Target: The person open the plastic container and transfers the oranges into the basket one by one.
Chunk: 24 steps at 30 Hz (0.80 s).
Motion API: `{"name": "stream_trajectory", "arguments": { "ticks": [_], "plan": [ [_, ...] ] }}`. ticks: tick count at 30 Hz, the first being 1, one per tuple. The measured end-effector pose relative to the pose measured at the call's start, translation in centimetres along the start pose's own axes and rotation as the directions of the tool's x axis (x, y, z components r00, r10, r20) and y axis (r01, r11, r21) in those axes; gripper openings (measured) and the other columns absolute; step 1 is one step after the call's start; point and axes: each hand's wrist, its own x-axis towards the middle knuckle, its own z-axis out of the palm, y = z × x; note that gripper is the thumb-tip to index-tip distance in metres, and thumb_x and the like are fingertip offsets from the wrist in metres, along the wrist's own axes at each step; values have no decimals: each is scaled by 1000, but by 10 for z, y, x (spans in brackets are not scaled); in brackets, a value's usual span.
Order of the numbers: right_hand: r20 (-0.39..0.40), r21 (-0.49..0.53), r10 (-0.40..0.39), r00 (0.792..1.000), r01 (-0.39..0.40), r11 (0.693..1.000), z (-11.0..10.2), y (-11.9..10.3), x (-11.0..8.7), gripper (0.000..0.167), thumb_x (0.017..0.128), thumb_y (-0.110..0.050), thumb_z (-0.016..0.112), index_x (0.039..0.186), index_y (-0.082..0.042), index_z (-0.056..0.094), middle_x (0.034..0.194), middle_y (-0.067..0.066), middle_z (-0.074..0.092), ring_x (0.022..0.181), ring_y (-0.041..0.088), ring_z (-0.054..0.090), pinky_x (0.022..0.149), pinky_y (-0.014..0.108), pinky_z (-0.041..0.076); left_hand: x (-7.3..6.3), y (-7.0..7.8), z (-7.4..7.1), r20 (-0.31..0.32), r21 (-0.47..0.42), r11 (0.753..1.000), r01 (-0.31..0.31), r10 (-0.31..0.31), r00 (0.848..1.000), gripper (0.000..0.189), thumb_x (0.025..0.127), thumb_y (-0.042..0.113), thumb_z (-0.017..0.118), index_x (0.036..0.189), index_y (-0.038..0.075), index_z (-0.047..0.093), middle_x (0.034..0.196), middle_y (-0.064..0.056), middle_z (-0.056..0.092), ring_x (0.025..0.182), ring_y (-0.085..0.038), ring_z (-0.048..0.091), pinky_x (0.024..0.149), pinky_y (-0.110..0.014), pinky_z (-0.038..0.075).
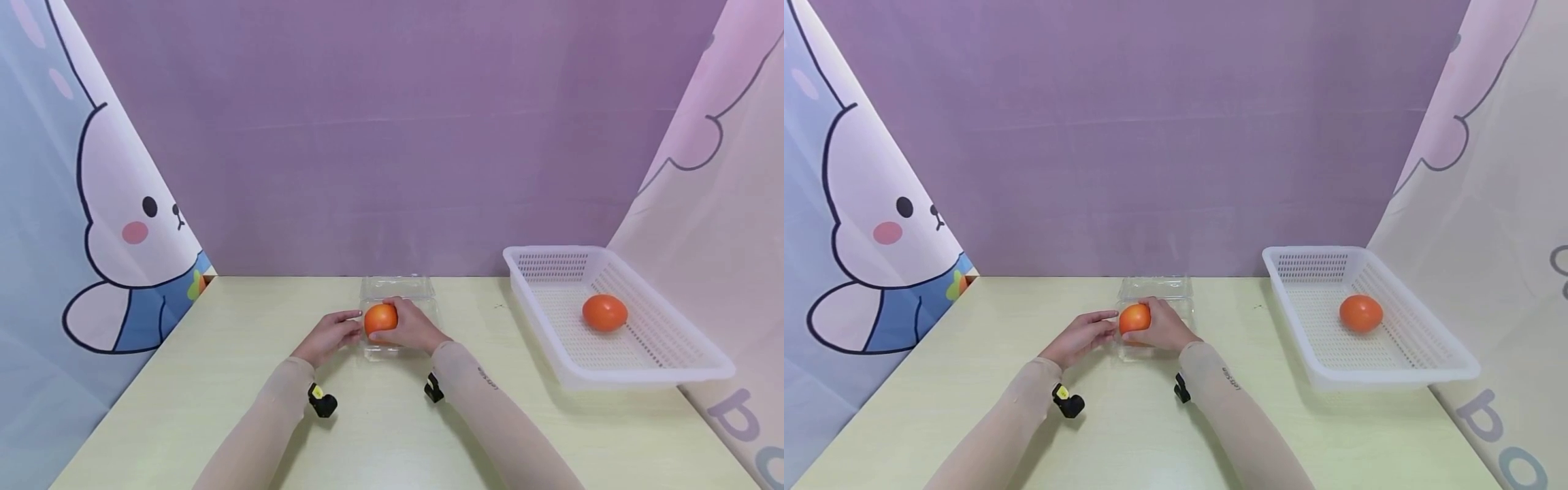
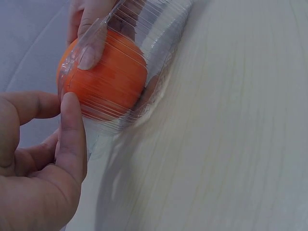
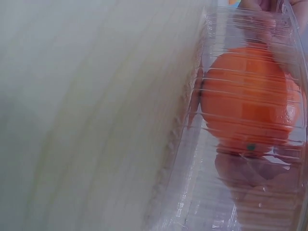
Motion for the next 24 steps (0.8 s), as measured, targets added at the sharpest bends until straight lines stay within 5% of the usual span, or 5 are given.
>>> {"name": "stream_trajectory", "arguments": {
  "ticks": [12,24],
  "plan": [
    [2,4,-10,1000,10,1000,1,0,1,76,83,-36,84,142,-5,47,132,9,55,110,25,55,96,40,50,1,-1,-1,4,5,1000,-1,1,1000,42,102,2,51,143,-9,46,109,-12,62,89,-12,61,87,-25,55],
    [-8,-1,-22,1000,22,1000,0,0,1,77,81,-35,85,143,-6,48,132,9,55,111,25,55,96,42,49,1,0,-2,9,18,1000,3,-3,1000,43,103,4,51,143,-9,45,108,-12,62,90,-13,60,95,-34,53]
  ]
}}
